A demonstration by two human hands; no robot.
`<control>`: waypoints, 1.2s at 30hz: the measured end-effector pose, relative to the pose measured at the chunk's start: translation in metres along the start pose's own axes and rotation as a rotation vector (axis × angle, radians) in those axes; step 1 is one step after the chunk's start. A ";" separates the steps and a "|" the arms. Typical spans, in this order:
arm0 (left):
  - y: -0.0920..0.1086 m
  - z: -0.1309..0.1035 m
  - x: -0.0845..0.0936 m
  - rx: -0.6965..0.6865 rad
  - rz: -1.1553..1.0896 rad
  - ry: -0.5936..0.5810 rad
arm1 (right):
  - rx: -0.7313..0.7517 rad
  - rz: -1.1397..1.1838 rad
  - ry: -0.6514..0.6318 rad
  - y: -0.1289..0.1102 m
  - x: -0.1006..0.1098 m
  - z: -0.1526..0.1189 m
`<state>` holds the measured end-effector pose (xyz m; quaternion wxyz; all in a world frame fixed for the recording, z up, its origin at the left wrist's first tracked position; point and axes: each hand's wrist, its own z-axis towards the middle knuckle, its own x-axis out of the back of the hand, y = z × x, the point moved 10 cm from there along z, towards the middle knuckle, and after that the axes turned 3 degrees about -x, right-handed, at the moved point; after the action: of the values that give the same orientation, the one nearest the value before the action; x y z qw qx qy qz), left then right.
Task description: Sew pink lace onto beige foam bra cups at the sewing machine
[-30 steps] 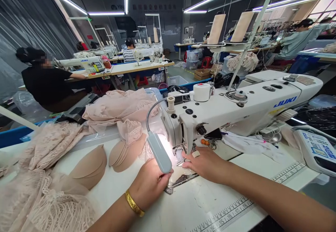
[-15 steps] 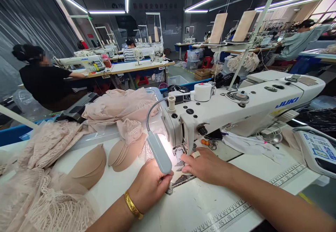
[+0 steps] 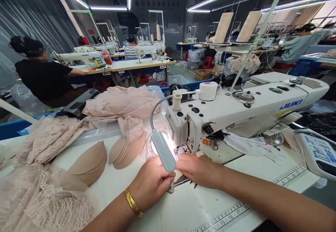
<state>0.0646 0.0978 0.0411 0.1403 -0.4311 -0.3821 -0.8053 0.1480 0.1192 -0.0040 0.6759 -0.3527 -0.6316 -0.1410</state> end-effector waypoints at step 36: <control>0.020 -0.001 0.004 -0.105 0.506 0.104 | -0.007 0.034 0.169 0.024 0.016 -0.022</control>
<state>0.0732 0.0840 0.0542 0.3342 -0.4775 -0.2121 -0.7844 0.1823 0.1256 0.0054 0.7277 -0.3529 -0.5657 -0.1609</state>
